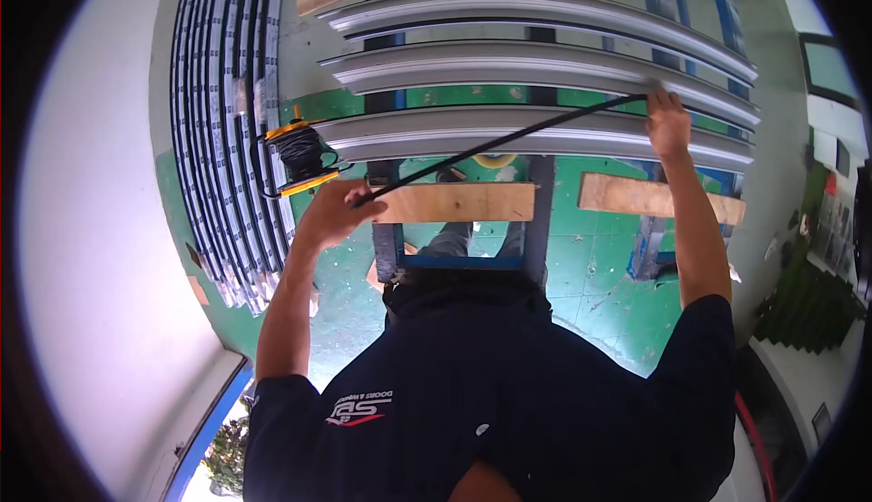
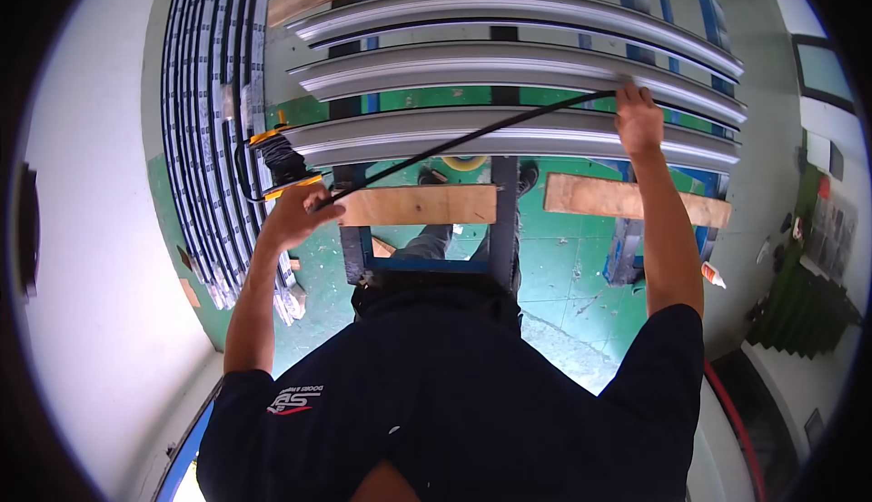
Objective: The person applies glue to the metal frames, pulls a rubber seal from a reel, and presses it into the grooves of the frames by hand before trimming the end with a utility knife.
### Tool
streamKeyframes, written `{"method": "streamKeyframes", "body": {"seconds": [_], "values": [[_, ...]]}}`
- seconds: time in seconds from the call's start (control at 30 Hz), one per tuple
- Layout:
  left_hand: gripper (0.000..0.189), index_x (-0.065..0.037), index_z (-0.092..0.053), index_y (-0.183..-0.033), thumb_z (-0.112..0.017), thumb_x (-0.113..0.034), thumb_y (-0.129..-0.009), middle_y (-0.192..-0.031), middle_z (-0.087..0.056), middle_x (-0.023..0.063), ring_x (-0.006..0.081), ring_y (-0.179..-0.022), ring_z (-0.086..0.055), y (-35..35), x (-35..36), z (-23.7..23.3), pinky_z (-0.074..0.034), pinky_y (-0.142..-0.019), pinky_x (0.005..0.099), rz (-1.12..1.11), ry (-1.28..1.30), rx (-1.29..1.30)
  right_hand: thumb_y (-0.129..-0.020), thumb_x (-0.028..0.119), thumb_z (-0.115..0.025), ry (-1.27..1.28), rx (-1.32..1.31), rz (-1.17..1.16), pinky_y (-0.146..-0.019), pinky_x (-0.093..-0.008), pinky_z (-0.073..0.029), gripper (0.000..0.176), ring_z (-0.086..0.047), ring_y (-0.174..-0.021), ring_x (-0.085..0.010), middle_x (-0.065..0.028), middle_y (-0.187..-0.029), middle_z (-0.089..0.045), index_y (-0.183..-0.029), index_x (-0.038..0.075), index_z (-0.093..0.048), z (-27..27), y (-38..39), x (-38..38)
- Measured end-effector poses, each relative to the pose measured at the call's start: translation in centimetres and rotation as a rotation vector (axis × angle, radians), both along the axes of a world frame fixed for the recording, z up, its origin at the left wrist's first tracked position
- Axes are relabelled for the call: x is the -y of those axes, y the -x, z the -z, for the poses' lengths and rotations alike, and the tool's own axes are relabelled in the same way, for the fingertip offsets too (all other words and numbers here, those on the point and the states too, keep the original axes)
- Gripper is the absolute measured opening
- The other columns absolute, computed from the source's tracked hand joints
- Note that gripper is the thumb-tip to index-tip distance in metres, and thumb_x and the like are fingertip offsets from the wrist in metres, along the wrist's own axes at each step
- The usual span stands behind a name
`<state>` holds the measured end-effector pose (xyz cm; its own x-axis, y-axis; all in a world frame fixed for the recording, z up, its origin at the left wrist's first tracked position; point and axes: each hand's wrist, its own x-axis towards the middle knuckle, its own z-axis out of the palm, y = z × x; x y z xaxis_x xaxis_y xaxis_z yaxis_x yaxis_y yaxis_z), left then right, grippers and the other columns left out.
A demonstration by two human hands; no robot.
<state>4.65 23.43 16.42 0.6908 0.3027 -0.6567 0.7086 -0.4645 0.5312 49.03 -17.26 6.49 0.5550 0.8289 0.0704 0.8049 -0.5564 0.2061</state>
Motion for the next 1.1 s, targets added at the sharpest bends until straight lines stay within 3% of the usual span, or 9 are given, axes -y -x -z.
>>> {"method": "streamKeyframes", "body": {"seconds": [0.1,0.17,0.23,0.3,0.43,0.57,0.7,0.97,1.1], "values": [[0.040,0.000,-0.069,-0.084,-0.084,-0.038,-0.084,-0.066,-0.061,0.0068,0.0151,-0.062,-0.051,8.8,-3.8,2.6,-0.043,-0.060,0.0365,-0.052,-0.121,-0.083,-0.077,0.008,-0.072,-0.056,-0.026,-0.008,-0.071,-0.0445,-0.057,0.018,-0.062,-0.091,-0.0307,-0.0074,-0.094,-0.060,-0.091,0.010,-0.061,-0.3,0.1,-0.3],[0.029,-0.002,-0.071,-0.086,-0.081,-0.028,-0.088,-0.074,-0.064,0.0052,0.0128,-0.070,-0.054,10.8,-6.7,2.4,-0.045,-0.067,0.0326,-0.132,-0.154,-0.005,-0.078,0.010,-0.073,-0.042,-0.023,0.021,-0.072,-0.0424,-0.058,0.016,-0.063,-0.093,-0.0291,-0.0063,-0.096,-0.062,-0.090,0.010,-0.062,-0.4,0.0,-0.6],[0.022,-0.002,-0.071,-0.089,-0.079,-0.022,-0.091,-0.079,-0.066,0.0034,0.0110,-0.075,-0.055,10.5,-9.1,0.6,-0.046,-0.071,0.0297,-0.204,-0.188,0.233,-0.080,0.012,-0.072,-0.015,-0.010,0.079,-0.073,-0.0414,-0.059,0.013,-0.064,-0.093,-0.0283,-0.0060,-0.096,-0.062,-0.088,0.010,-0.063,-0.2,0.1,-0.8],[0.017,-0.001,-0.072,-0.095,-0.076,-0.017,-0.094,-0.086,-0.067,0.0008,0.0083,-0.080,-0.055,8.9,-11.7,-1.1,-0.045,-0.075,0.0259,-0.411,0.016,0.403,-0.084,0.014,-0.071,0.015,0.019,0.149,-0.072,-0.0415,-0.059,0.010,-0.065,-0.091,-0.0282,-0.0064,-0.093,-0.062,-0.087,0.010,-0.063,0.5,-0.1,-1.3],[0.026,0.002,-0.071,-0.099,-0.075,-0.024,-0.097,-0.084,-0.066,0.0000,0.0069,-0.079,-0.054,4.4,-15.0,-2.9,-0.042,-0.072,0.0228,-0.433,-0.044,0.578,-0.086,0.016,-0.070,-0.055,0.068,0.122,-0.071,-0.0411,-0.059,0.009,-0.066,-0.090,-0.0286,-0.0064,-0.093,-0.064,-0.088,0.011,-0.064,0.0,2.1,-3.0],[0.022,0.002,-0.071,-0.097,-0.072,-0.021,-0.098,-0.081,-0.064,-0.0002,0.0059,-0.074,-0.050,2.7,-17.5,-1.1,-0.039,-0.068,0.0225,-0.370,-0.032,0.593,-0.088,0.022,-0.071,0.005,0.038,0.136,-0.070,-0.0425,-0.058,0.013,-0.066,-0.089,-0.0292,-0.0063,-0.093,-0.065,-0.088,0.011,-0.064,0.9,1.7,-2.4],[0.018,0.004,-0.072,-0.105,-0.071,-0.013,-0.099,-0.088,-0.068,0.0018,0.0063,-0.081,-0.055,1.7,-18.7,1.2,-0.042,-0.075,0.0222,-0.531,0.073,0.769,-0.084,0.020,-0.074,0.013,0.034,0.174,-0.070,-0.0417,-0.059,0.012,-0.067,-0.090,-0.0277,-0.0056,-0.093,-0.065,-0.085,0.011,-0.065,-0.2,1.7,-3.2],[0.019,0.003,-0.072,-0.104,-0.070,-0.015,-0.099,-0.091,-0.069,0.0013,0.0064,-0.085,-0.055,0.5,-20.5,2.7,-0.040,-0.079,0.0223,-0.508,0.021,0.709,-0.081,0.017,-0.076,-0.113,0.021,0.150,-0.066,-0.0400,-0.058,0.015,-0.067,-0.085,-0.0266,-0.0065,-0.088,-0.063,-0.081,0.009,-0.063,-1.7,3.4,-4.5],[0.020,0.003,-0.073,-0.103,-0.071,-0.017,-0.099,-0.090,-0.069,0.0017,0.0065,-0.084,-0.055,0.5,-20.7,2.9,-0.040,-0.079,0.0224,-0.471,-0.003,0.674,-0.079,0.014,-0.076,-0.101,0.026,0.041,-0.071,-0.0399,-0.058,0.015,-0.064,-0.084,-0.0263,-0.0058,-0.088,-0.060,-0.078,0.010,-0.061,-0.9,3.4,-4.9]]}}
